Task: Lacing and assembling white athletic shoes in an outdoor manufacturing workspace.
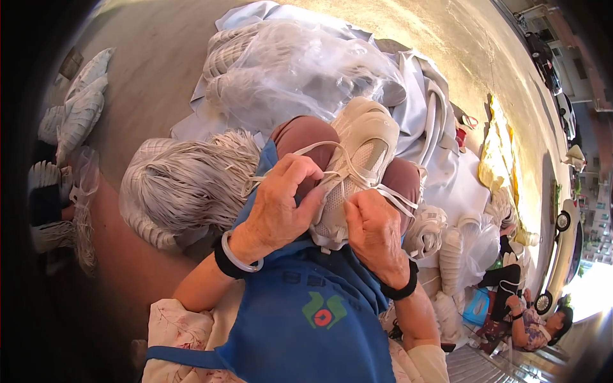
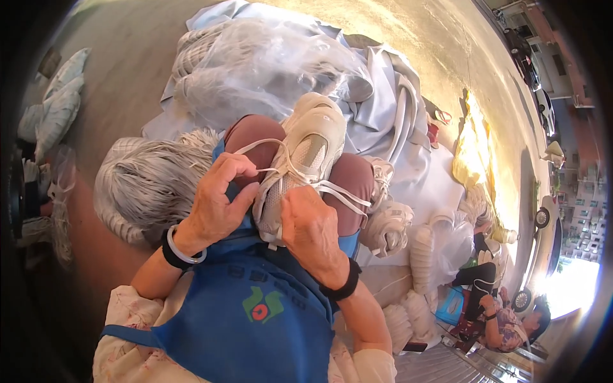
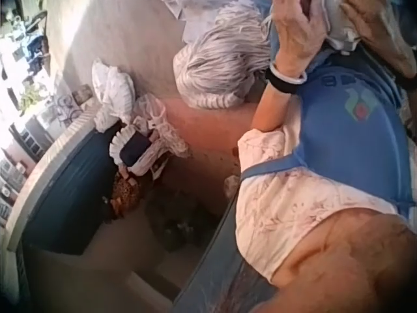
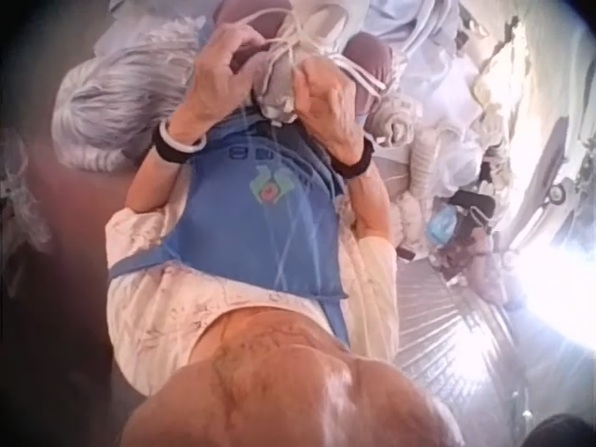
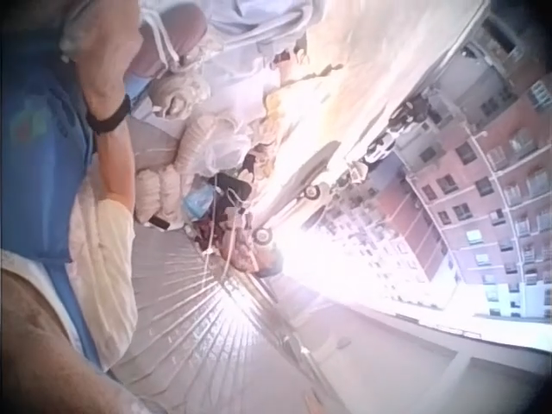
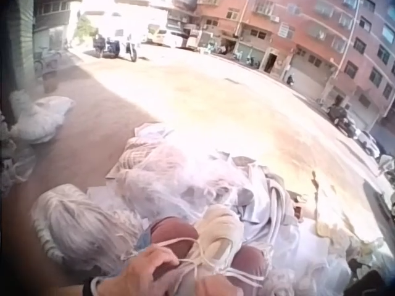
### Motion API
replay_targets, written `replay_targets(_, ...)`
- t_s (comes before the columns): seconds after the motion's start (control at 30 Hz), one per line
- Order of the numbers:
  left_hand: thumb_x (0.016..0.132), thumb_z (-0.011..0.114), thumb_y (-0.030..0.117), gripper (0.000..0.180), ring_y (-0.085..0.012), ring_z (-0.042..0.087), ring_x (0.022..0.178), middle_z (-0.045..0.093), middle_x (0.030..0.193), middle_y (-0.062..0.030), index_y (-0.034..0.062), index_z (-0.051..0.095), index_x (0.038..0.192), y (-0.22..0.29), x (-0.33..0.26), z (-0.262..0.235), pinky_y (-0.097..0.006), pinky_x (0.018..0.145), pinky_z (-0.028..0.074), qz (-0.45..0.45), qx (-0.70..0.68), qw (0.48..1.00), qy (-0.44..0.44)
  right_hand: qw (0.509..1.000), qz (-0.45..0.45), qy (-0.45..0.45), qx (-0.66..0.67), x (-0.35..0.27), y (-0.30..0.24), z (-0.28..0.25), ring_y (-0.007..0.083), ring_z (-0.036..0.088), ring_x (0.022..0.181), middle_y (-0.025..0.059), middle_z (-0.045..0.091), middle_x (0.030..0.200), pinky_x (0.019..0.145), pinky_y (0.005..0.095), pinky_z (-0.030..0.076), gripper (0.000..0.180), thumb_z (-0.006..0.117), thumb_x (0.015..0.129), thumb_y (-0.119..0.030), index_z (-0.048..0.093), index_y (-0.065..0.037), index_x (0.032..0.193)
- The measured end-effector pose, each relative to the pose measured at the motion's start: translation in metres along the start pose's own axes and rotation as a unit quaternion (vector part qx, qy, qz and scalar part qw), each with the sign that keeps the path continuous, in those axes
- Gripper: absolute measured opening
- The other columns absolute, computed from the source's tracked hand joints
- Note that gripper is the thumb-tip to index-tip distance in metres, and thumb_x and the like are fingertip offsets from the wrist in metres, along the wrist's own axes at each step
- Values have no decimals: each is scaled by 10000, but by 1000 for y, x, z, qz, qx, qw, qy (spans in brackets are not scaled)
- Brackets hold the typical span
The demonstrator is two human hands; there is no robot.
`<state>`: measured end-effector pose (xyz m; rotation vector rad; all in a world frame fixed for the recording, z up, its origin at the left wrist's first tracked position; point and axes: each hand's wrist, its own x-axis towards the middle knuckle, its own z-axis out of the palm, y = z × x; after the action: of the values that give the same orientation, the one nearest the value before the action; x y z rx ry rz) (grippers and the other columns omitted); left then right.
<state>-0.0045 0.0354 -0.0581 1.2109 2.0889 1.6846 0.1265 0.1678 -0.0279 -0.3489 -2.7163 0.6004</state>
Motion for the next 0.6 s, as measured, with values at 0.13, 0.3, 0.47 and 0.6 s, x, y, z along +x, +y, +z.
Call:
replay_targets(0.13,999,533,268,292,-181,650,836,665,905,-95,-7,616,952,12,-4,-27,-324,769,540,-405,-294,832,-239,868,34,-302,392,-16,-15,-43,312,571,717,110,572,842,595,383,444,76,604,892,-57,552,-4,907)
replay_targets(0.3,1040,395,404,469,-158,635,646,641,741,-74,-21,557,1154,27,1,22,-280,618,547,-521,-469,671,-239,661,-162,-430,594,-38,-51,-41,305,565,759,127,554,859,629,378,449,95,599,914,-87,551,-7,935)
replay_targets(0.47,1043,395,404,411,-73,418,468,450,576,28,39,582,1017,26,-6,41,-241,441,386,-452,-441,736,-244,778,27,-340,528,-37,-27,-63,199,529,628,51,547,754,580,312,436,92,646,908,-108,607,-30,939)
replay_targets(0.6,1039,441,329,327,-87,421,490,454,606,15,49,566,925,51,-20,29,-256,465,354,-194,-270,877,-347,598,398,-53,694,-68,21,-40,20,250,442,-49,435,626,400,199,196,329,438,1038,-306,597,-23,983)
